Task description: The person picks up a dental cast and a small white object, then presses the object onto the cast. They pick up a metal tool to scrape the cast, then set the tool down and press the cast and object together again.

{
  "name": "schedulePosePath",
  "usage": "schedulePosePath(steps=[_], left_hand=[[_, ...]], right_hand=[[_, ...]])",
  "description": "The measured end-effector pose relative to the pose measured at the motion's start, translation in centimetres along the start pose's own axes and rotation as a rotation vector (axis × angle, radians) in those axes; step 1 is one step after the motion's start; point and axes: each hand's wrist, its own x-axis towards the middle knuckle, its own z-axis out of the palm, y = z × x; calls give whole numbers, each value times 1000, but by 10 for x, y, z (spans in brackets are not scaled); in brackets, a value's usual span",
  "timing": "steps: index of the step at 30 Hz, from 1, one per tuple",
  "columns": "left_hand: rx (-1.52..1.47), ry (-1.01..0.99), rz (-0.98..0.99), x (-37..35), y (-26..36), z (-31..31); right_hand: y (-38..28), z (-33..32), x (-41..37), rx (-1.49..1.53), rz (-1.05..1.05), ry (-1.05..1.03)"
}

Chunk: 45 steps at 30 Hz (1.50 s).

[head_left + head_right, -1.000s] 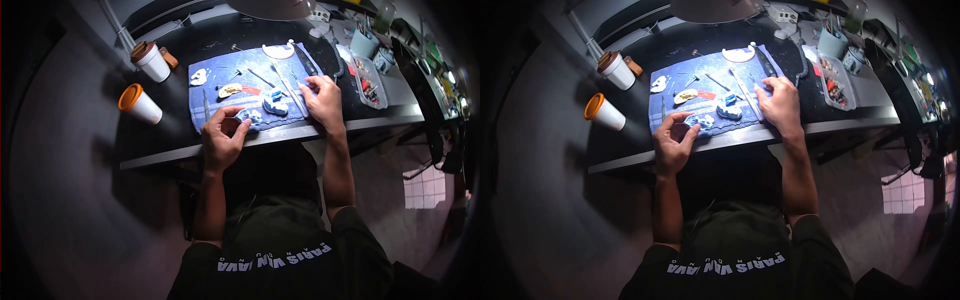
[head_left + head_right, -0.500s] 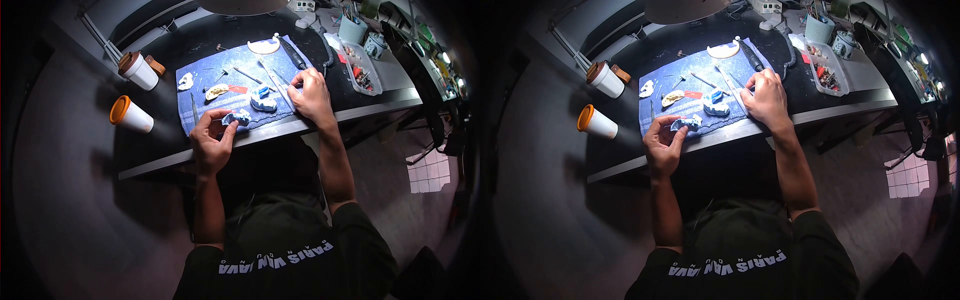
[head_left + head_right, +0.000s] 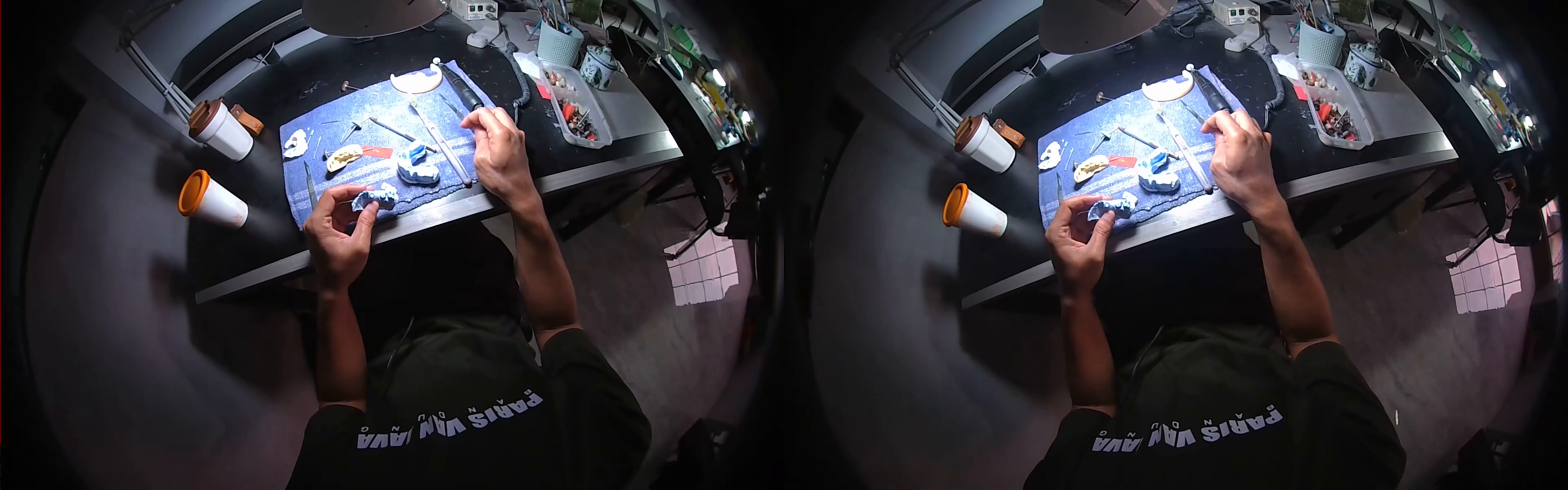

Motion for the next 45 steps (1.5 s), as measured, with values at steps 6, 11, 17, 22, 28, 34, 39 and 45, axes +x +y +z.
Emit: schedulePosePath(steps=[6, 11, 17, 22, 28, 34, 39, 45], left_hand=[[-29, -5, -15, 0, 4, 1], [-9, -6, -6, 1, 3, 1], [-18, -14, 9, 1, 0, 0], [-81, 5, 17, 1, -6, 0], [-40, -1, 15, 0, -2, -1], [-63, -1, 23, 1, -2, 2], [-60, 2, 19, 1, -2, 1], [41, -7, 48, 1, -1, 1]], right_hand=[[-5, -3, 0, 64, -14, -8], [3, 0, 0, 116, -60, 60], [2, -5, 0, 333, 110, 3], [7, -4, -1, 435, 159, 10], [6, -6, -2, 591, 225, -3], [9, -14, -3, 769, 197, 47], [5, -15, -7, 854, 103, 65], [-16, -1, -17, 1106, -37, 62]])
